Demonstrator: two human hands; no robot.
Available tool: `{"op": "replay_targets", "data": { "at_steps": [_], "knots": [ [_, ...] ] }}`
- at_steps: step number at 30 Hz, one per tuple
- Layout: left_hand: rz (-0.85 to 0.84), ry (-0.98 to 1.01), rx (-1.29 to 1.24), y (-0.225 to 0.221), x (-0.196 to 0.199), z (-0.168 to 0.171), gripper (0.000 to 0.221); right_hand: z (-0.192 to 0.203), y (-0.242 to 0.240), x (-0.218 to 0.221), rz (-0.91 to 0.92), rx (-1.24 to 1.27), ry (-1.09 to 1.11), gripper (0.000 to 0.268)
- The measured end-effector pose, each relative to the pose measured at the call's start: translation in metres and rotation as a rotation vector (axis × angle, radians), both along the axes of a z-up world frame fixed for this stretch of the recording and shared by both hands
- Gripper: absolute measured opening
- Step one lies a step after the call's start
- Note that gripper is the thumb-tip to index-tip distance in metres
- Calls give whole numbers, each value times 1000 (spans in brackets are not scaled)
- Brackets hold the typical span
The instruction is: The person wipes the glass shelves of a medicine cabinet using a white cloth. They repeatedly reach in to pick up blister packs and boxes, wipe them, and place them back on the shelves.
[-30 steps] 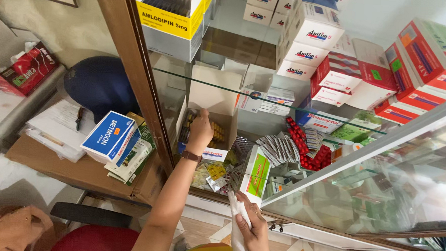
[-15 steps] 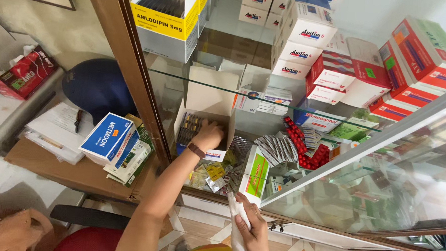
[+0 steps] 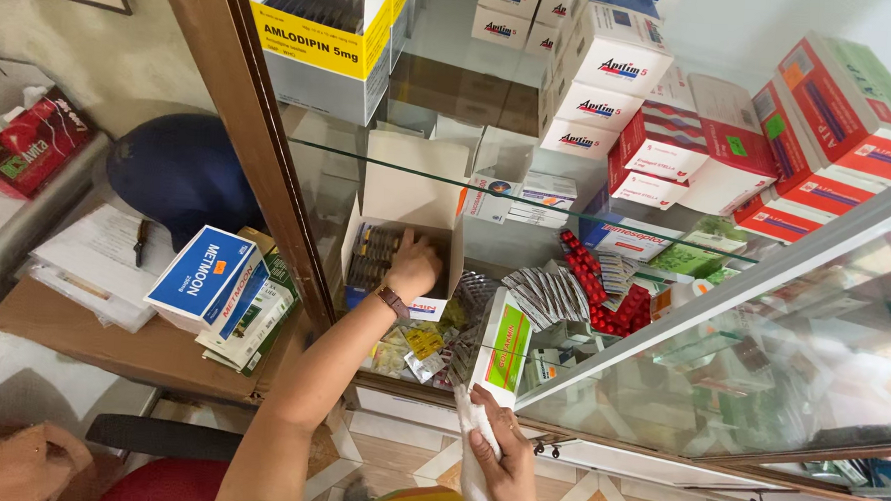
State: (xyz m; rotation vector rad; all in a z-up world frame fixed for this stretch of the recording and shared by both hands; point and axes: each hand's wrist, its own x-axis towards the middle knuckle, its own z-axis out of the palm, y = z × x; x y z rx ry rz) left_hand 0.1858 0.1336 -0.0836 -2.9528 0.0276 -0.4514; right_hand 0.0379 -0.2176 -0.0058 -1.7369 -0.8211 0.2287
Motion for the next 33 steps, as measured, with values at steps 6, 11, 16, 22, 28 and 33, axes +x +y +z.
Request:
{"op": "replay_targets", "data": {
  "at_steps": [6, 11, 16, 22, 28, 33],
  "knots": [
    [-4, 57, -7, 5, 4, -1, 23, 0, -3, -1, -17, 5, -1, 46],
    [-101, -87, -77, 9, -8, 31, 19, 1, -3, -1, -22, 5, -17, 45],
    [-64, -303, -407, 2, -49, 88, 33, -1, -6, -1, -20, -6, -4, 45],
    [-133, -770, -785, -103, -98, 89, 19, -18, -18, 1, -144, -2, 205, 48],
    [-304, -365, -692, -184, -52, 40, 45, -46, -41, 4, -341, 176, 490, 47],
    [-104, -336, -642, -201, -2, 14, 80, -49, -54, 3, -395, 251, 535, 46]
  ]
}}
